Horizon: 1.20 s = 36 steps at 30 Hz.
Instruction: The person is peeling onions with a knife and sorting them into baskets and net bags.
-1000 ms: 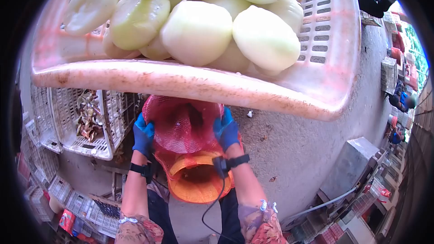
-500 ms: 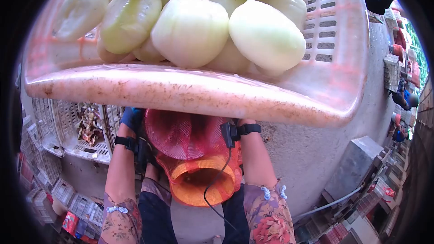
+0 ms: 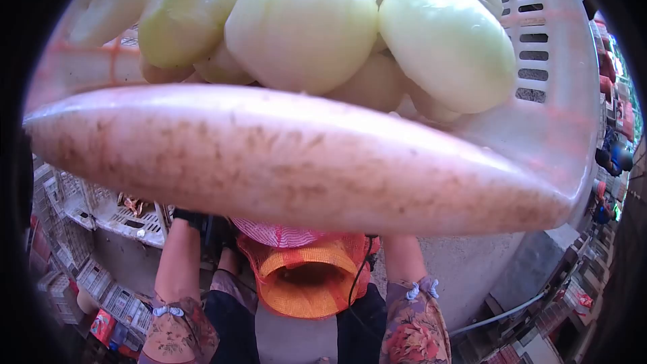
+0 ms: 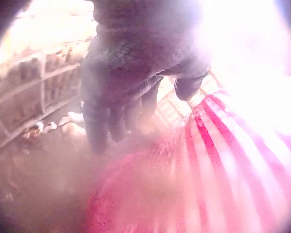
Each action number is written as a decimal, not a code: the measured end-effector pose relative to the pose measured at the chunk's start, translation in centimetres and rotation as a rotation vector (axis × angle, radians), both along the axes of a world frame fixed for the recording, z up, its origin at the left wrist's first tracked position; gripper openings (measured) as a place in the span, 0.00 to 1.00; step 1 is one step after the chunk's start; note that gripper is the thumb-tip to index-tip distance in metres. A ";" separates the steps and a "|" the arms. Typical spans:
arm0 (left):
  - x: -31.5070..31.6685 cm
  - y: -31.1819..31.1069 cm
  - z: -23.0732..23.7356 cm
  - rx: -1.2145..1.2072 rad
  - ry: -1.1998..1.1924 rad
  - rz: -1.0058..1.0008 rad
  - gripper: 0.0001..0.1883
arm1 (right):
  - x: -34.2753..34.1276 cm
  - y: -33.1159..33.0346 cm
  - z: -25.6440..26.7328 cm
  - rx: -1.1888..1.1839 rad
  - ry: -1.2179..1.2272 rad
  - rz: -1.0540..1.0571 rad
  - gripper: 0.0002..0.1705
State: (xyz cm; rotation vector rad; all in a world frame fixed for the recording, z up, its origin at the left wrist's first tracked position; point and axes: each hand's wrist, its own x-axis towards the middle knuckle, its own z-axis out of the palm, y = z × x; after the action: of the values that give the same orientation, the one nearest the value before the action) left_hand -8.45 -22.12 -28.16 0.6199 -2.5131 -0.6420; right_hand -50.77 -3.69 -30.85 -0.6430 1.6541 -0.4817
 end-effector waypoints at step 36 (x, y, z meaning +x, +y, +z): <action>-2.1 9.8 6.8 1.782 0.829 0.823 0.15 | 0.9 -1.3 10.9 -0.215 -0.262 -0.390 0.25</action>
State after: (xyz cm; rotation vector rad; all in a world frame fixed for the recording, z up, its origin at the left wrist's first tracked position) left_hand -10.56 -12.29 -21.36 1.3311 -0.3025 -2.0334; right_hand -49.83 -5.03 -20.00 -0.3889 1.4890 -0.9941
